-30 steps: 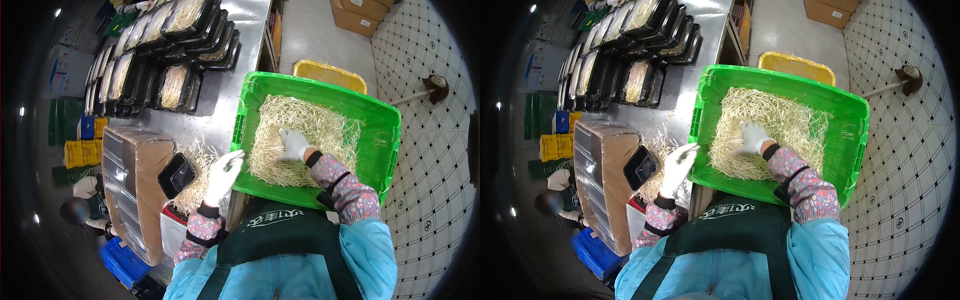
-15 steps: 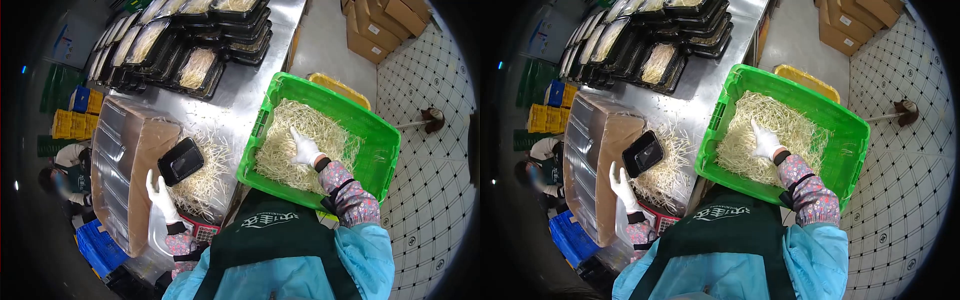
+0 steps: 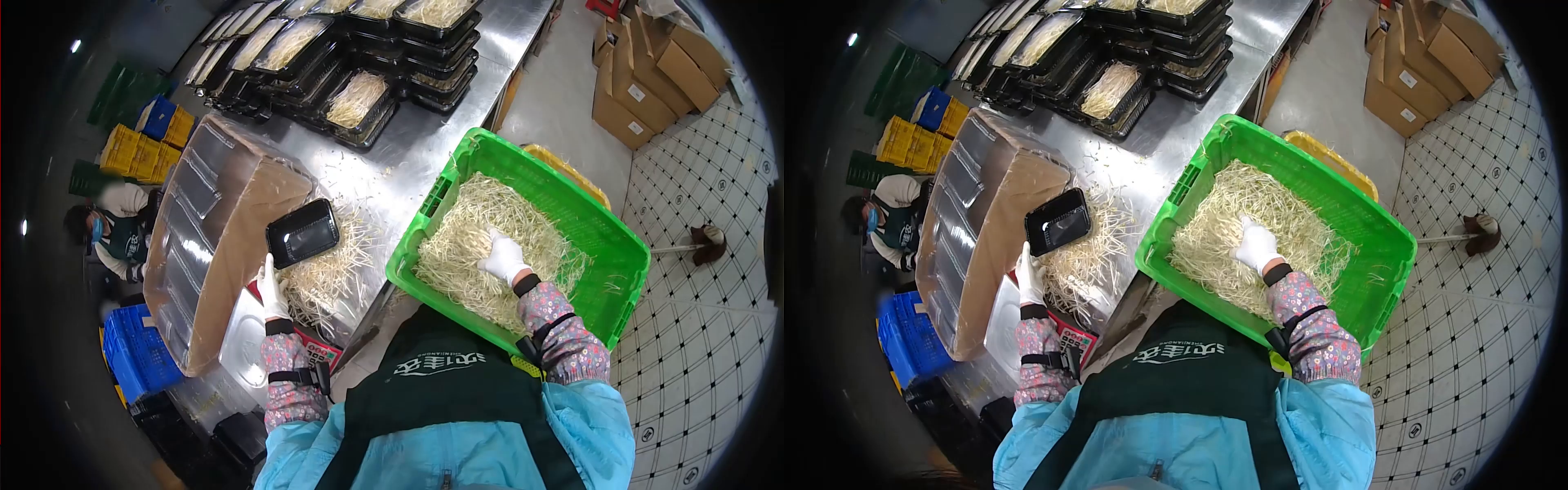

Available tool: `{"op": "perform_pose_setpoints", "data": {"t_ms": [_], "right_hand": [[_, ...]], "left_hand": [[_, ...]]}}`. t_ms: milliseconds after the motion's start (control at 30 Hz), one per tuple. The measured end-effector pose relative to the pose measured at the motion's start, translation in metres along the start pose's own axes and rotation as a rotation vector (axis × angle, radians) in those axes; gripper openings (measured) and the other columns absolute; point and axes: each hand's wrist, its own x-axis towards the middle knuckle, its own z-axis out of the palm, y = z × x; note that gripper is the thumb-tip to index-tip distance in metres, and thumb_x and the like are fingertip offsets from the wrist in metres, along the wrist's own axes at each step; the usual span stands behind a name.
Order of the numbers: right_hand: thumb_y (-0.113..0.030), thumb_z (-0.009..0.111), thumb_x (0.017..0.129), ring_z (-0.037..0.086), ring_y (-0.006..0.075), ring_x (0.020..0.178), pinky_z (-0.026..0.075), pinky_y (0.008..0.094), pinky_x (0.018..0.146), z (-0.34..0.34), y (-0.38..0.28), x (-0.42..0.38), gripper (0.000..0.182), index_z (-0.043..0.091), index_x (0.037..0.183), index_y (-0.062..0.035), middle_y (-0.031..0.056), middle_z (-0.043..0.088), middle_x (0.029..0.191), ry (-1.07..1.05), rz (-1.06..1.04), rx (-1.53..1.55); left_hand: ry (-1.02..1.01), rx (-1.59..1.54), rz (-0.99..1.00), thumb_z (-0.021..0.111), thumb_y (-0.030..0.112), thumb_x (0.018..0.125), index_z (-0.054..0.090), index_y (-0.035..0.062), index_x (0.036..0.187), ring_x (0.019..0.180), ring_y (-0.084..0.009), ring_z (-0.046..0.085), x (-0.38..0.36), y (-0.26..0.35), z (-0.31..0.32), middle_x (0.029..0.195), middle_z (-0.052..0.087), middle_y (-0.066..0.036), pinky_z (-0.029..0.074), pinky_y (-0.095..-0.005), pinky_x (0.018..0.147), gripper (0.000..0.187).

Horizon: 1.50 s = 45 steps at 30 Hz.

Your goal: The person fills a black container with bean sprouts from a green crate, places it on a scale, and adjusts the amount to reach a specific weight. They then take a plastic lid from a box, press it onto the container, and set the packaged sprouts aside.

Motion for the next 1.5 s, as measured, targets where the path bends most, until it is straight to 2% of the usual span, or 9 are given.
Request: {"op": "perform_pose_setpoints", "data": {"t_ms": [200,333,500,733,833,1167,1300,1367,1500], "right_hand": [[-0.026,0.084,0.060,0.064,0.0347,0.111,0.050,0.0373,0.096,-0.018,0.038,-0.012,0.093,0.046,0.141,-0.0021,0.0220,0.066,0.120,0.063,-0.091,0.455],[-0.021,0.086,0.060,0.062,0.0300,0.116,0.048,0.0344,0.100,-0.033,0.044,-0.014,0.096,0.043,0.142,0.0030,0.0196,0.063,0.126,0.056,-0.156,0.586],[-0.018,0.087,0.058,0.060,0.0277,0.119,0.046,0.0340,0.103,-0.078,0.003,-0.019,0.099,0.041,0.144,0.0016,0.0200,0.061,0.130,0.087,-0.409,0.630],[-0.021,0.076,0.065,0.063,0.0365,0.101,0.053,0.0423,0.087,-0.100,-0.152,-0.033,0.081,0.047,0.137,0.0028,0.0214,0.065,0.110,0.211,-0.736,-0.243],[-0.020,0.075,0.067,0.064,0.0348,0.097,0.054,0.0429,0.082,-0.069,-0.222,-0.030,0.072,0.051,0.131,0.0035,0.0201,0.065,0.104,0.216,-0.883,-0.368],[-0.023,0.074,0.068,0.061,0.0338,0.096,0.052,0.0439,0.079,0.081,-0.448,-0.098,0.075,0.048,0.135,-0.0009,0.0158,0.063,0.103,0.039,-1.472,-0.388],[-0.025,0.075,0.069,0.060,0.0335,0.095,0.051,0.0442,0.078,0.166,-0.494,-0.097,0.073,0.050,0.132,0.0004,0.0148,0.062,0.102,-0.040,-1.599,-0.443],[-0.033,0.076,0.069,0.059,0.0330,0.099,0.050,0.0455,0.080,0.193,-0.506,-0.102,0.071,0.053,0.127,0.0011,0.0142,0.061,0.106,-0.036,-1.632,-0.389],[-0.042,0.075,0.070,0.055,0.0374,0.110,0.045,0.0464,0.094,0.202,-0.520,-0.106,0.073,0.054,0.125,0.0021,0.0204,0.058,0.118,-0.233,-1.517,-0.372]], "left_hand": [[0.093,-0.148,0.151,0.072,0.016,0.085,0.065,0.0096,0.089,0.072,-0.0109,0.054,0.051,-0.051,0.020,0.082,0.061,0.001,0.045,-0.0292,0.064,0.010],[0.322,-0.328,0.315,0.070,0.009,0.082,0.062,0.0065,0.083,0.075,-0.0131,0.051,-0.007,-0.010,0.048,0.079,0.056,0.000,0.043,-0.0299,0.071,0.009],[0.270,-0.383,0.566,0.062,0.004,0.094,0.058,-0.0030,0.118,0.111,-0.0191,0.056,-0.061,0.035,0.065,0.120,0.062,-0.012,0.042,-0.0314,0.101,0.026],[0.238,0.501,1.449,0.062,0.019,0.089,0.046,0.0073,0.143,0.142,-0.0463,0.028,-0.216,0.100,0.104,0.153,0.036,-0.022,0.030,-0.0522,0.111,0.057],[0.095,0.771,1.335,0.061,0.021,0.090,0.051,0.0090,0.141,0.142,-0.0467,0.029,-0.236,0.085,0.097,0.153,0.036,-0.021,0.035,-0.0516,0.106,0.054],[0.105,-0.267,0.581,0.046,0.014,0.105,0.037,-0.0028,0.148,0.135,-0.0204,0.041,-0.159,-0.012,-0.108,0.146,0.047,-0.014,0.030,-0.0321,0.113,0.047],[0.296,0.405,0.687,0.058,0.023,0.097,0.020,-0.0068,0.152,0.142,-0.0445,0.030,-0.118,-0.046,-0.190,0.152,0.034,-0.029,0.024,-0.0459,0.118,0.073],[0.329,0.618,0.926,0.058,0.025,0.095,0.026,-0.0051,0.151,0.142,-0.0439,0.031,-0.116,-0.025,-0.218,0.153,0.034,-0.027,0.023,-0.0468,0.119,0.071],[0.119,0.889,0.877,0.055,0.029,0.094,0.032,-0.0016,0.149,0.139,-0.0417,0.036,-0.096,-0.030,-0.231,0.153,0.035,-0.025,0.025,-0.0474,0.117,0.067]]}}
